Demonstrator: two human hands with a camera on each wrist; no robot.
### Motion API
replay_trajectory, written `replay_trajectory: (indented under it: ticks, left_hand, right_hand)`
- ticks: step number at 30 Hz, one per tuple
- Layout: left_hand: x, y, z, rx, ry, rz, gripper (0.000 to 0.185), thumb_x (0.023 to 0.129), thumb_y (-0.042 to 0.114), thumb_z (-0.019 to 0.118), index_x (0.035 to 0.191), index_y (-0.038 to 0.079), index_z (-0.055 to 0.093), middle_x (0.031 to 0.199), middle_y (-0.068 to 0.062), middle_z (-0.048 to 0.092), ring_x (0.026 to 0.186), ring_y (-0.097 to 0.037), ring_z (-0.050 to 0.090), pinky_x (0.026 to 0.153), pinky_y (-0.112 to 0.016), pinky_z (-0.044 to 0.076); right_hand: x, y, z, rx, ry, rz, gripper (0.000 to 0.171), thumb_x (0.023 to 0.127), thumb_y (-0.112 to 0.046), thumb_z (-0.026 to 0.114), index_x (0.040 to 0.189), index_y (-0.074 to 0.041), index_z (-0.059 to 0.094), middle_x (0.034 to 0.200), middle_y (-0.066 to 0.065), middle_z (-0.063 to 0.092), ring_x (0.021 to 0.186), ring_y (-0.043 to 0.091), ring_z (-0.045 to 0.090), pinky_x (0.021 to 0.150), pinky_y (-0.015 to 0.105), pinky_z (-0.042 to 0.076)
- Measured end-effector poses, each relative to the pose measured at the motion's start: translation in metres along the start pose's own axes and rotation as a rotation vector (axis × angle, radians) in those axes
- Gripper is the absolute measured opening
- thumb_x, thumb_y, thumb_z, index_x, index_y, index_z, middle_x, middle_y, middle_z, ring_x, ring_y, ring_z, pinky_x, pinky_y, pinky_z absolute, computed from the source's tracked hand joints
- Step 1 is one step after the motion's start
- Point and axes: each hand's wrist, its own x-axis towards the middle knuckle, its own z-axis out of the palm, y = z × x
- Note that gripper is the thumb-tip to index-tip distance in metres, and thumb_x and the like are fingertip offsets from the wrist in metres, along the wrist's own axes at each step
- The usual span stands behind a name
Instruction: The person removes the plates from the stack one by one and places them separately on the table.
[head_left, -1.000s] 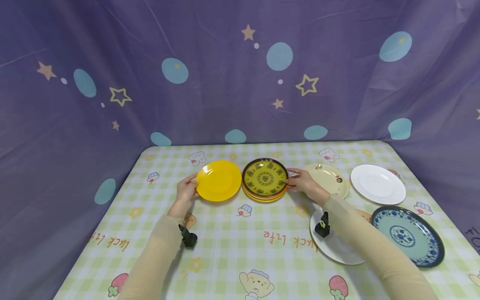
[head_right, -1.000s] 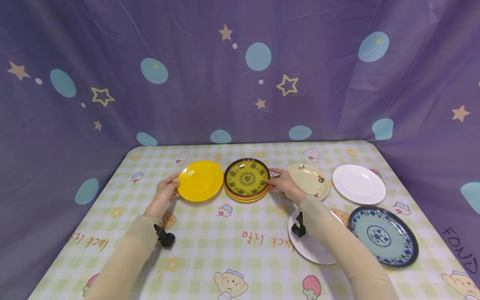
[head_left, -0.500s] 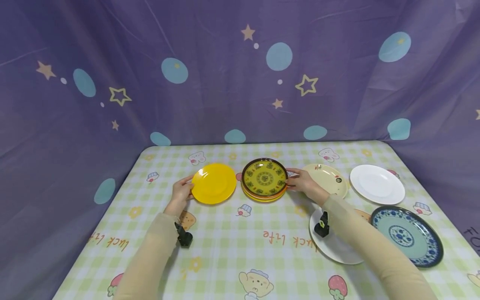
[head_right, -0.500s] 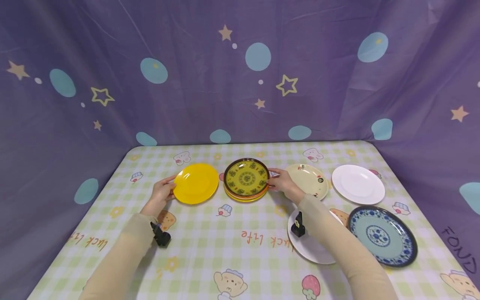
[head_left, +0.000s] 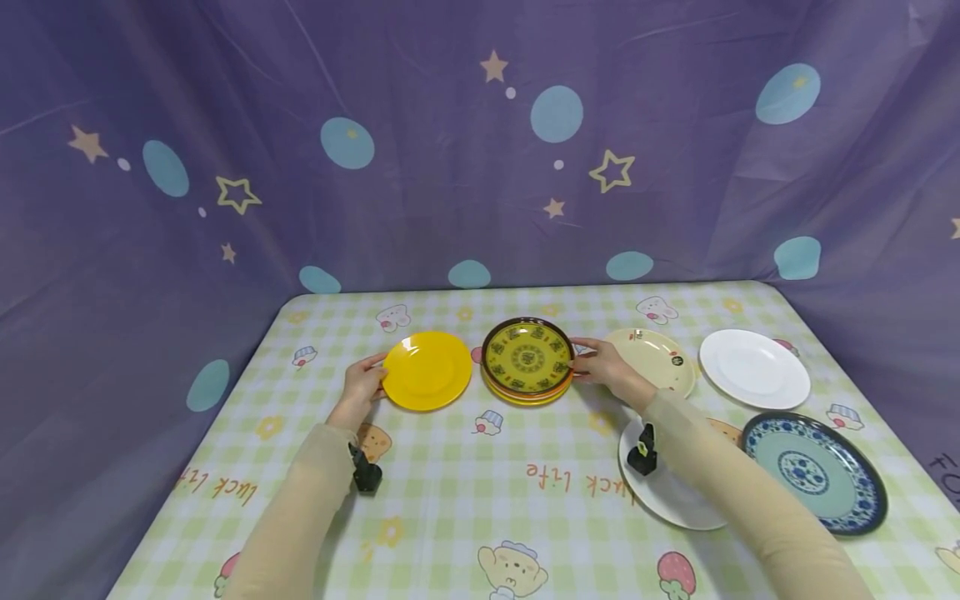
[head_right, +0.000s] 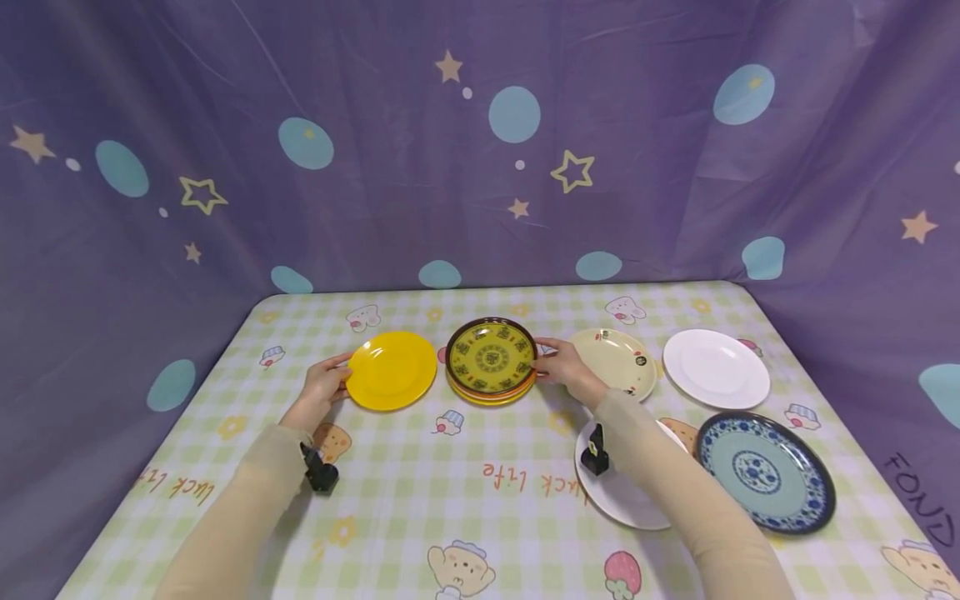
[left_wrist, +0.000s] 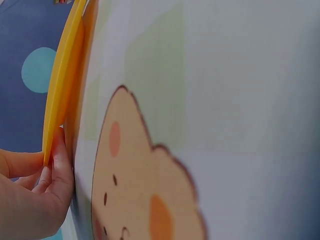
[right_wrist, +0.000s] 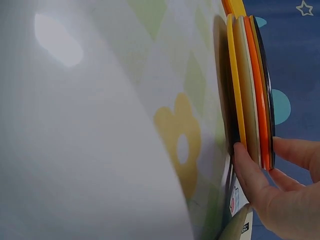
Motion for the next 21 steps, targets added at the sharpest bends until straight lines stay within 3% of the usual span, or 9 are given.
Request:
replay_trajectory:
  ticks: [8, 21]
  left_hand:
    - [0.0016, -0.0007, -0.0005, 0.042, -0.008, 0.0, 0.04, 0.091, 0.003, 0.038, 0.131, 0.006, 0.043, 0.118, -0.018, 0.05, 0.054, -0.004, 0.053, 0.046, -0.017, 0.048]
    - [0.0022, -0.0017, -0.0018, 0.088, -0.034, -0.003, 0.04, 0.092, 0.004, 0.038, 0.131, 0.007, 0.042, 0.123, -0.017, 0.046, 0.056, -0.005, 0.053, 0.048, -0.016, 0.048]
  right_hand:
    - [-0.0004, -0.0002, -0.0008, 0.003, -0.007, 0.003, 0.056, 0.086, 0.003, 0.05, 0.137, 0.001, 0.027, 0.12, 0.033, 0.041, 0.08, 0.02, 0.059, 0.082, 0.038, 0.05]
    - [0.0009, 0.0025, -0.0017, 0.002, -0.018, -0.008, 0.055, 0.087, 0.002, 0.049, 0.137, 0.001, 0.026, 0.122, 0.033, 0.038, 0.097, 0.032, 0.055, 0.084, 0.039, 0.049]
